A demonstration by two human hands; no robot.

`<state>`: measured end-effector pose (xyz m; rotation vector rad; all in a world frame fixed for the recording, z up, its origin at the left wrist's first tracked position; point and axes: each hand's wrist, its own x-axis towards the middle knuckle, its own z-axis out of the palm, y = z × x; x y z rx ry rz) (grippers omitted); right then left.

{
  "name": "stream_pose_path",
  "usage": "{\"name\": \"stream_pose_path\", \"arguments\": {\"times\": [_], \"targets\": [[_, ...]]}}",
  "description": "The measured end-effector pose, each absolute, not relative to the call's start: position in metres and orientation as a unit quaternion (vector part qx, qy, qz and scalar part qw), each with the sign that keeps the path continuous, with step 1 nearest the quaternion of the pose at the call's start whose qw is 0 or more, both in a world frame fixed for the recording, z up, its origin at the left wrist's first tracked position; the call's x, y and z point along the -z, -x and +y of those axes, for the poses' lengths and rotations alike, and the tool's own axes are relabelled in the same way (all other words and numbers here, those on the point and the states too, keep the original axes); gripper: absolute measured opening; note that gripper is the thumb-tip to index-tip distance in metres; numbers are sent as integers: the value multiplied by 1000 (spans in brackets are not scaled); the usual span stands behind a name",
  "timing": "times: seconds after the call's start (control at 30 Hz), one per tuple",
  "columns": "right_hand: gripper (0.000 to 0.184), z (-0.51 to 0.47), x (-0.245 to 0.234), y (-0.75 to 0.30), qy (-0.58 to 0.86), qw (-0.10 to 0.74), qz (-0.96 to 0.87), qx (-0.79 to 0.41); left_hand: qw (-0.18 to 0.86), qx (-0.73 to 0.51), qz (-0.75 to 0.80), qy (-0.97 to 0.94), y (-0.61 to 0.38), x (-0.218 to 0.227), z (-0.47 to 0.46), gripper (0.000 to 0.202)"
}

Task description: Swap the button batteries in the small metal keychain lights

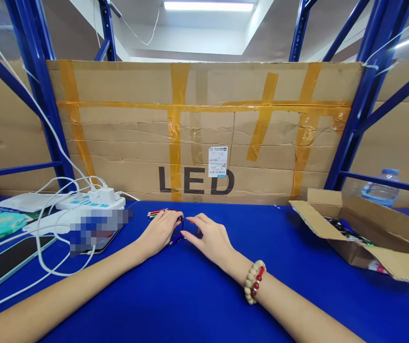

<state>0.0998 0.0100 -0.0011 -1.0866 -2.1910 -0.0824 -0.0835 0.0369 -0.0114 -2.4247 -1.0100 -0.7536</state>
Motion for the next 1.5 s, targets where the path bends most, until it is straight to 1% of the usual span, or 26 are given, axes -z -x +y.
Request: {"name": "stream_pose_path", "arguments": {"times": [0.1, 0.2, 0.33, 0.53, 0.7, 0.9, 1.0, 1.17, 1.4, 1.5], "targets": [[23, 7, 0, -98, 392, 329, -858, 27, 203, 266, -302, 893, 83, 8, 33, 29], [17, 5, 0, -97, 393, 338, -855, 27, 179, 271, -268, 907, 83, 6, 31, 29], [15, 5, 0, -96, 414, 353, -839, 6, 157, 279, -246, 915, 83, 8, 32, 27], [15, 8, 2, -99, 425, 358, -831, -37, 165, 296, -263, 903, 84, 9, 32, 27], [19, 11, 3, -101, 409, 366, -835, -41, 201, 307, -295, 882, 84, 8, 30, 27], [23, 12, 3, -102, 416, 377, -827, 31, 203, 310, -333, 867, 83, 6, 27, 30], [25, 14, 4, -103, 405, 386, -828, 47, 212, 299, -345, 864, 83, 4, 28, 30], [26, 16, 6, -103, 386, 398, -831, 52, 238, 273, -347, 865, 82, 5, 29, 32], [27, 16, 7, -103, 381, 401, -832, 49, 269, 298, -337, 852, 84, 11, 34, 34], [29, 17, 8, -103, 375, 390, -840, 44, 266, 309, -334, 850, 84, 12, 35, 33]]}}
